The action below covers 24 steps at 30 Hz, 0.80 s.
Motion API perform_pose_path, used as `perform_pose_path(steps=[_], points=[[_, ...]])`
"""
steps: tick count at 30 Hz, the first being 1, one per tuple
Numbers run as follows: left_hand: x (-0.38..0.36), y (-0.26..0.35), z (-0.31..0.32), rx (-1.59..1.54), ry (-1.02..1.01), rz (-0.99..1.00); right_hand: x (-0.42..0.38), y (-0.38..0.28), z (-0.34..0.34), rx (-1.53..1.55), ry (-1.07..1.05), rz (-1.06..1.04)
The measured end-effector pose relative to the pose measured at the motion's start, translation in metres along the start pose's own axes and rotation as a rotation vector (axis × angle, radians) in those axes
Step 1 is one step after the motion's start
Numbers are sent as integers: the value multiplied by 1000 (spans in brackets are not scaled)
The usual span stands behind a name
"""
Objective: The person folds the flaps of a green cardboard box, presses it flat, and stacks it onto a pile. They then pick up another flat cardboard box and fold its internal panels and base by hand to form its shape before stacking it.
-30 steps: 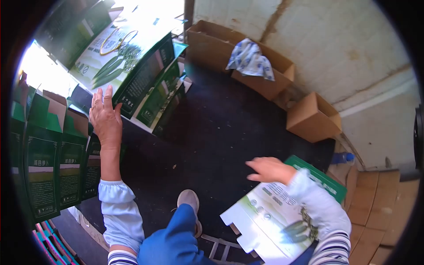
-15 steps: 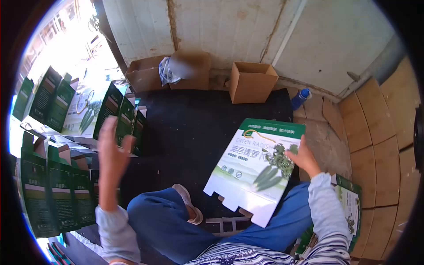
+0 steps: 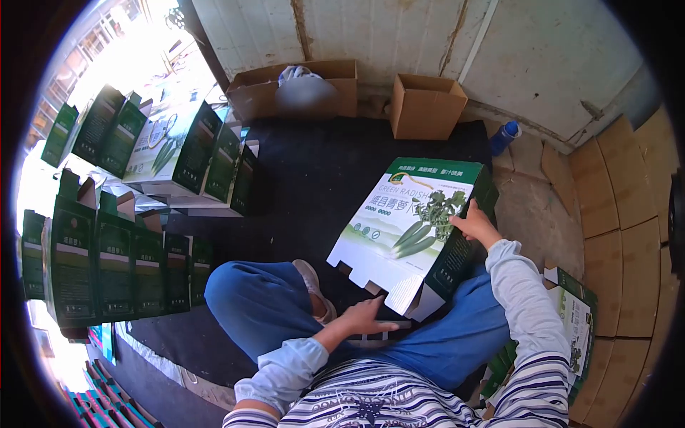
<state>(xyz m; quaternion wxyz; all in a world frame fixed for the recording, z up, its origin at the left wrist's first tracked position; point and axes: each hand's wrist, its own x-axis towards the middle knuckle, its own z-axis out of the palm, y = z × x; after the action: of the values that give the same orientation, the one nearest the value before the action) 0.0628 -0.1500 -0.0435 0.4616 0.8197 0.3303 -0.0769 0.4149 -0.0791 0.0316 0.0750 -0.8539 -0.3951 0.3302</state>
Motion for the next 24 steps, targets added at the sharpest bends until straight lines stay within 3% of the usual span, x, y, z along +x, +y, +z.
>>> perform_pose_path(steps=[3, 5, 6, 7, 10, 13, 15, 19, 22, 24], points=[[30, 3, 37, -447, 147, 376, -6, -2, -1, 26, 9, -62], [34, 17, 46, -772, 95, 139, -17, -7, -11, 35, -36, -46], [35, 23, 46, -929, 66, 19, -15, -3, -9, -23, 36, -141], [35, 29, 45, -989, 160, 49, -14, 3, -5, -82, 104, -232], [48, 25, 33, -879, 340, 101, -39, -6, -13, -3, 139, -498], [48, 49, -9, -924, 429, 113, -66, -16, -17, -191, 145, -656], [46, 66, -33, -860, 425, 191, -94, -25, -8, -245, 114, -747], [44, 96, -68, -572, 635, 300, -167, -53, 5, -248, 71, -789], [38, 128, -92, -609, 547, 321, -173, -49, 42, -83, 421, -844], [40, 149, -93, -596, 623, 340, -155, -44, 54, -85, 673, -806]])
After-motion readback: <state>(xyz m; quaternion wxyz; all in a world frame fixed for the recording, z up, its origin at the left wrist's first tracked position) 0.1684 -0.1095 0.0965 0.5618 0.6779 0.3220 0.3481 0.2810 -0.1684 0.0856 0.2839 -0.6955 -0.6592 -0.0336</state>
